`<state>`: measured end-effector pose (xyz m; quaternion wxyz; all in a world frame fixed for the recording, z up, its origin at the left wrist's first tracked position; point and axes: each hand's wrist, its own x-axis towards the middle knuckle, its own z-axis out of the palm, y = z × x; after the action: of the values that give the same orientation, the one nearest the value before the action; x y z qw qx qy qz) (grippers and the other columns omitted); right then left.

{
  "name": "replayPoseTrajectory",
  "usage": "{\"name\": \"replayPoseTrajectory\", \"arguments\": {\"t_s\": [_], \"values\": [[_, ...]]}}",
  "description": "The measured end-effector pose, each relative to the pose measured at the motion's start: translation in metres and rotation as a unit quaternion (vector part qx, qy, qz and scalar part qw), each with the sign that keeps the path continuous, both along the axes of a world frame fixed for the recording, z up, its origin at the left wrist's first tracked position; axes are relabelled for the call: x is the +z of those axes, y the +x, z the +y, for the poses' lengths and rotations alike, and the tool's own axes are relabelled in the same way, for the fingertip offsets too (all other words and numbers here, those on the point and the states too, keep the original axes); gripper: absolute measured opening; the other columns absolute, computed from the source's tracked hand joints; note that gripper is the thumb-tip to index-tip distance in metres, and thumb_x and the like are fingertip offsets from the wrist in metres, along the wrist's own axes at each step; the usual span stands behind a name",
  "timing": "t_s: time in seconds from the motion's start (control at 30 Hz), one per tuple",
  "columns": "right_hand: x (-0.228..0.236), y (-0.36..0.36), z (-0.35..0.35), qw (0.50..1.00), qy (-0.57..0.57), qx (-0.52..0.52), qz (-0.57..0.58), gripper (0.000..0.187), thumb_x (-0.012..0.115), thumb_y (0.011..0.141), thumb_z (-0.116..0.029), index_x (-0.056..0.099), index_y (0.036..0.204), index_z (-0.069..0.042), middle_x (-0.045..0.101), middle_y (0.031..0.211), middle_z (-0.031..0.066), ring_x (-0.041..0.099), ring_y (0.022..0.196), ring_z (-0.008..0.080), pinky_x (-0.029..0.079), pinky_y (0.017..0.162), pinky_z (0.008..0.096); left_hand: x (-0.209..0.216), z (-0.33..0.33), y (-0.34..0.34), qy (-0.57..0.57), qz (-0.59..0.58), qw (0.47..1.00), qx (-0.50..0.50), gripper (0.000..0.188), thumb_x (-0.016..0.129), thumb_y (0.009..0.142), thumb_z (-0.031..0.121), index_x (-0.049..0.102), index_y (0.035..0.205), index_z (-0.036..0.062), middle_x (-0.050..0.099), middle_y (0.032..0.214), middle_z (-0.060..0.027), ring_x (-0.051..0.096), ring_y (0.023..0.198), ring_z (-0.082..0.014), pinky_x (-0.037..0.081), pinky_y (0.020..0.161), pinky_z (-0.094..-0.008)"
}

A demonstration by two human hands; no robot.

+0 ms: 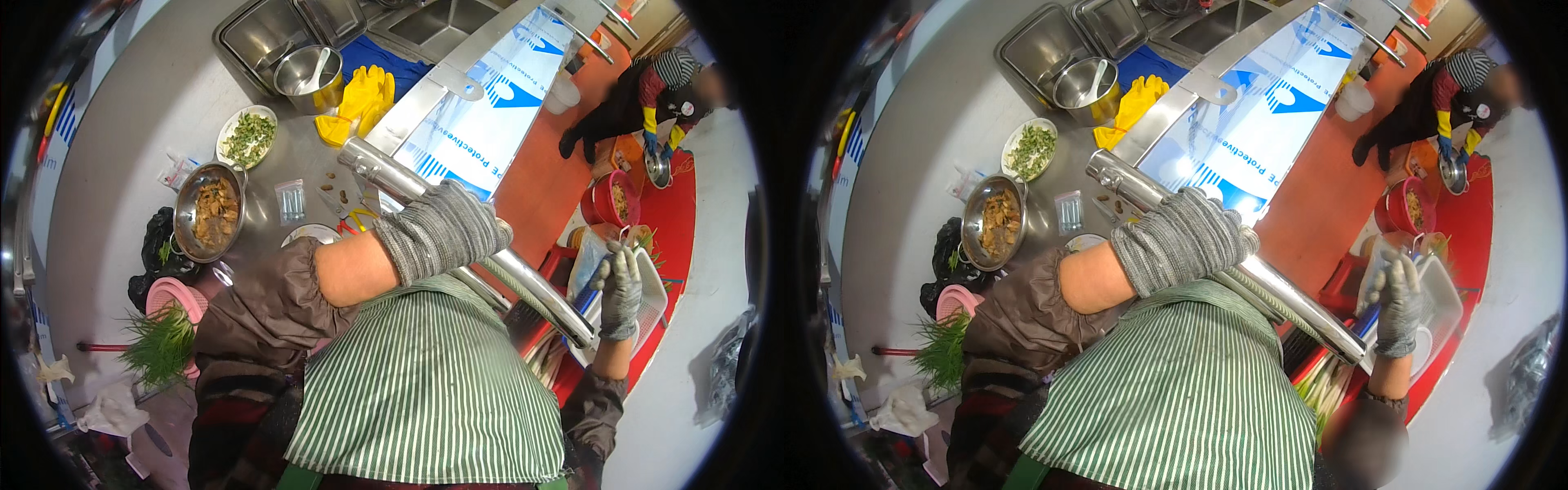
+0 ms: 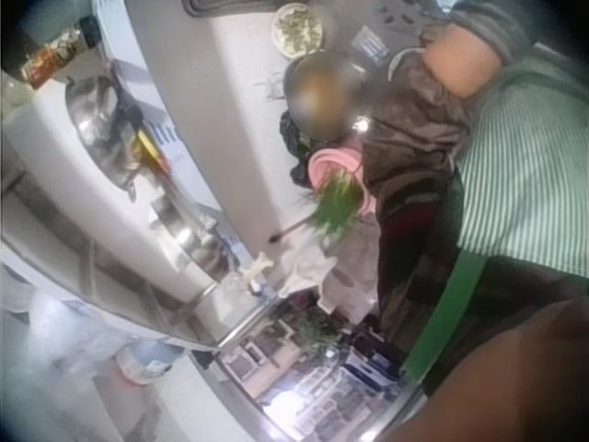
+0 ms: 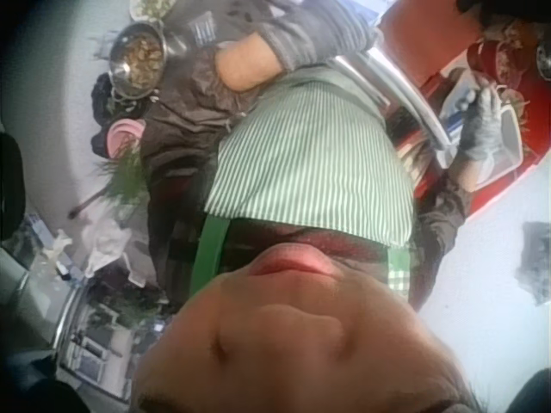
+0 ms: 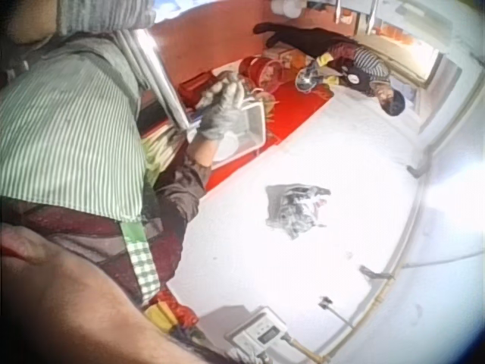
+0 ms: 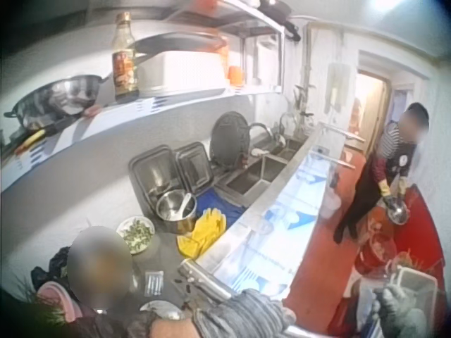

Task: The person assembles a metal pole by inserting and tightening small metal components into its ends. They handle the pole with both hands, rotate it, and use a tool to secure the parts. The task occurs in a commercial kitchen with a stainless steel sink and various kitchen items visible.

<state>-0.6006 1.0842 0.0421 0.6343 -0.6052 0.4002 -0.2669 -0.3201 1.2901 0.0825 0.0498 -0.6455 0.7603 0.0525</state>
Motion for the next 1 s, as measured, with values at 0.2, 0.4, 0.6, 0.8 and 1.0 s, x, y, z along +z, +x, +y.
{"name": "replayPoseTrajectory", "arguments": {"t_s": [0.2, 0.4, 0.6, 0.8, 1.0], "values": [[0.017, 0.059, 0.034, 0.976, 0.066, 0.206, -0.006, 0.025, 0.060, 0.092, -0.020, 0.060, 0.106, 0.001, 0.065, 0.086, 0.0101, 0.064, 0.079, 0.0180, 0.053, 0.070, 0.0309, -0.014, 0.011, -0.003, -0.126, -0.001, 0.992, 0.028, 0.015, 0.057, 0.079, 0.021, 0.060, 0.089, 0.0105, 0.061, 0.079, -0.0046, 0.063, 0.075, -0.0196, 0.049, 0.065, -0.0379], [0.029, 0.094, 0.039, 0.927, 0.016, 0.373, 0.010, 0.029, 0.056, 0.094, -0.021, 0.060, 0.110, 0.003, 0.066, 0.087, 0.0085, 0.065, 0.077, 0.0152, 0.052, 0.072, 0.0293, -0.039, 0.025, -0.005, -0.311, -0.023, 0.947, 0.071, 0.032, 0.062, 0.075, 0.030, 0.061, 0.102, 0.0113, 0.060, 0.093, -0.0055, 0.059, 0.095, -0.0226, 0.042, 0.094, -0.0443], [0.032, 0.119, 0.040, 0.891, -0.127, 0.434, 0.035, 0.028, 0.055, 0.094, -0.023, 0.061, 0.109, -0.001, 0.066, 0.085, 0.0080, 0.064, 0.075, 0.0142, 0.051, 0.069, 0.0272, -0.049, 0.042, -0.005, -0.277, -0.039, 0.955, 0.103, 0.064, 0.063, 0.074, 0.057, 0.055, 0.123, 0.0152, 0.058, 0.117, -0.0106, 0.050, 0.118, -0.0292, 0.026, 0.109, -0.0531], [0.031, 0.154, 0.047, 0.791, -0.346, 0.467, -0.189, 0.022, 0.063, 0.085, -0.030, 0.069, 0.100, -0.015, 0.056, 0.123, 0.0130, 0.050, 0.117, 0.0300, 0.041, 0.097, 0.0419, -0.028, 0.047, -0.022, -0.271, 0.210, 0.925, 0.163, 0.077, 0.050, 0.080, 0.067, 0.051, 0.130, 0.0093, 0.050, 0.132, -0.0124, 0.038, 0.132, -0.0324, 0.021, 0.113, -0.0525], [0.041, 0.168, 0.059, 0.738, -0.405, 0.462, -0.279, 0.031, 0.067, 0.077, -0.044, 0.071, 0.101, -0.024, 0.052, 0.131, 0.0148, 0.042, 0.127, 0.0343, 0.032, 0.104, 0.0474, -0.010, 0.048, -0.044, -0.187, 0.690, 0.677, 0.176, 0.039, 0.067, 0.086, 0.024, 0.058, 0.117, 0.0012, 0.065, 0.096, -0.0100, 0.064, 0.089, -0.0178, 0.053, 0.081, -0.0327]]}}
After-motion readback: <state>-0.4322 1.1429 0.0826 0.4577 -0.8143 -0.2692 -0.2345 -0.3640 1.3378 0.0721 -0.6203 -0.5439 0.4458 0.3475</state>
